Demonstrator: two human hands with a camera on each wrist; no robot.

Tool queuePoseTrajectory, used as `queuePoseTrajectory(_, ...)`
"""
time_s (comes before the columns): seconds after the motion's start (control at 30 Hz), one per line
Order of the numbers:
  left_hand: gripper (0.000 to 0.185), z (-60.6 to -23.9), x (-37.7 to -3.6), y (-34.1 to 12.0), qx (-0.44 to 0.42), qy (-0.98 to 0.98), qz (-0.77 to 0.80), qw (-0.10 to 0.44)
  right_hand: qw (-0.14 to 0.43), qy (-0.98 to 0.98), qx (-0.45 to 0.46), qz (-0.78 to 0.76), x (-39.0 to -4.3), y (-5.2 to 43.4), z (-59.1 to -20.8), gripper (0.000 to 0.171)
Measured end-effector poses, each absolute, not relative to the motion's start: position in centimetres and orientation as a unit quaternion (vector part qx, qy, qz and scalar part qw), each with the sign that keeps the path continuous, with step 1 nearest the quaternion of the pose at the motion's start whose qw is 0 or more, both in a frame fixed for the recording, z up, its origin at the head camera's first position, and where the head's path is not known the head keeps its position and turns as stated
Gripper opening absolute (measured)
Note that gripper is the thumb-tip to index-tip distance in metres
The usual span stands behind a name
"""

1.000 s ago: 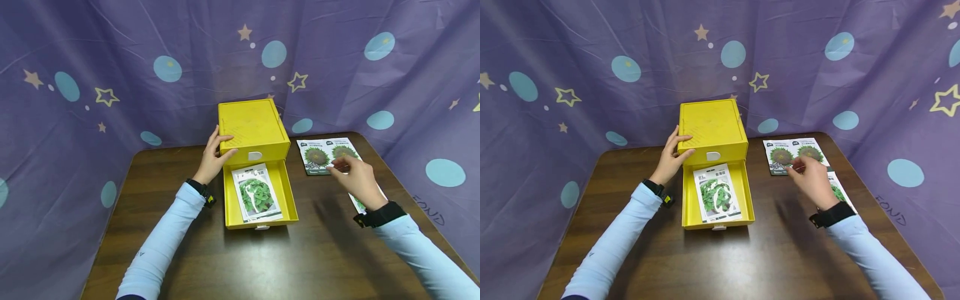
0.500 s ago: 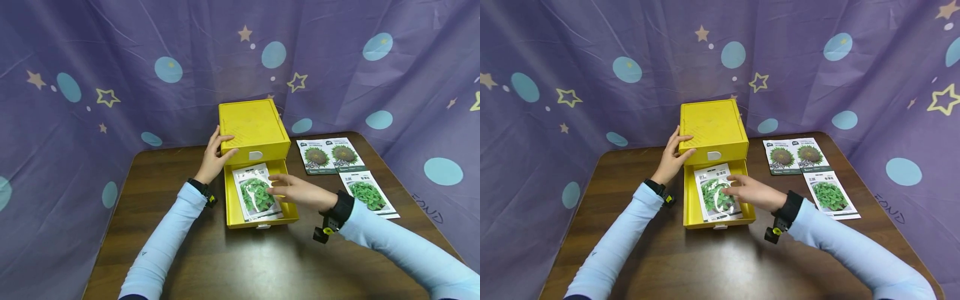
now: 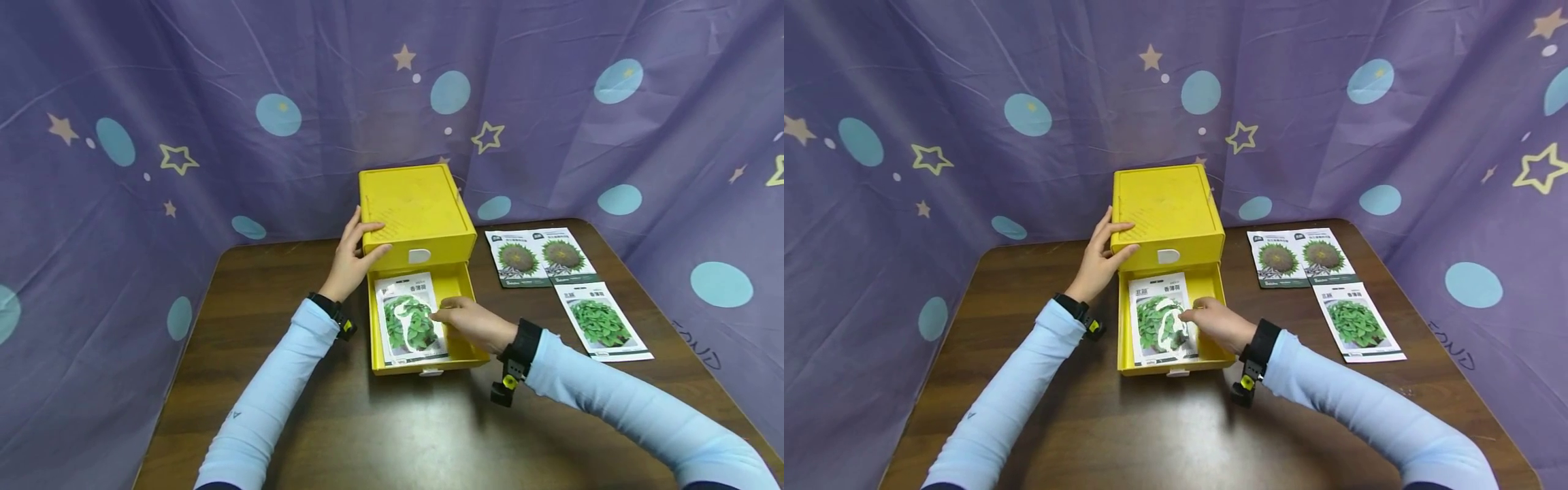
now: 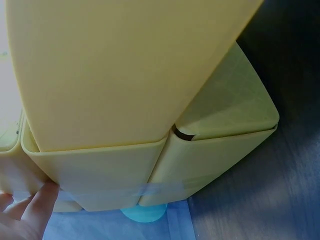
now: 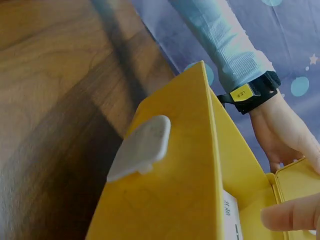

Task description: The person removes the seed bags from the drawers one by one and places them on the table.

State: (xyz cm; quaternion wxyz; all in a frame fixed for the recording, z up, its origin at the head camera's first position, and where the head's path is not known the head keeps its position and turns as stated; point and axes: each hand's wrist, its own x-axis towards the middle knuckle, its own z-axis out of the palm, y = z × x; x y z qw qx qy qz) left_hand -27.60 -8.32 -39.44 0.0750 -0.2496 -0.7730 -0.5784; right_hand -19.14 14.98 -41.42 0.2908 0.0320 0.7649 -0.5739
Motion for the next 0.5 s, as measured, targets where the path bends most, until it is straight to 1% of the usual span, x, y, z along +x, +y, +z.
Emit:
queuePoseTrajectory(0.13,0.038,-39.5,-27.6,-8.2,-0.25,-0.774,-0.577,0.077,0.302,0.734,0.049,-0.606,-19.1,14.5,-41.7,0.052)
queuePoseTrajectory(0.23,0.038,-39.6,-27.6,-8.1,-0.251,-0.773,-0.578,0.076,0.302,0.718,0.059,-0.624,-19.0,14.3,-41.9,0.049)
queuePoseTrajectory(0.3,0.039,-39.6,-27.5,-8.1,-0.253,-0.772,-0.578,0.076,0.294,0.715,0.058,-0.632,-19.0,14.3,-42.1,0.052)
queuePoseTrajectory(0.37,0.039,-39.5,-27.5,-8.2,-0.253,-0.772,-0.579,0.078,0.292,0.714,0.042,-0.635,-19.1,14.3,-42.3,0.049)
queuePoseTrajectory(0.5,0.039,-39.5,-27.5,-8.2,-0.249,-0.772,-0.58,0.079,0.288,0.731,-0.016,-0.618,-19.2,14.4,-43.0,0.036)
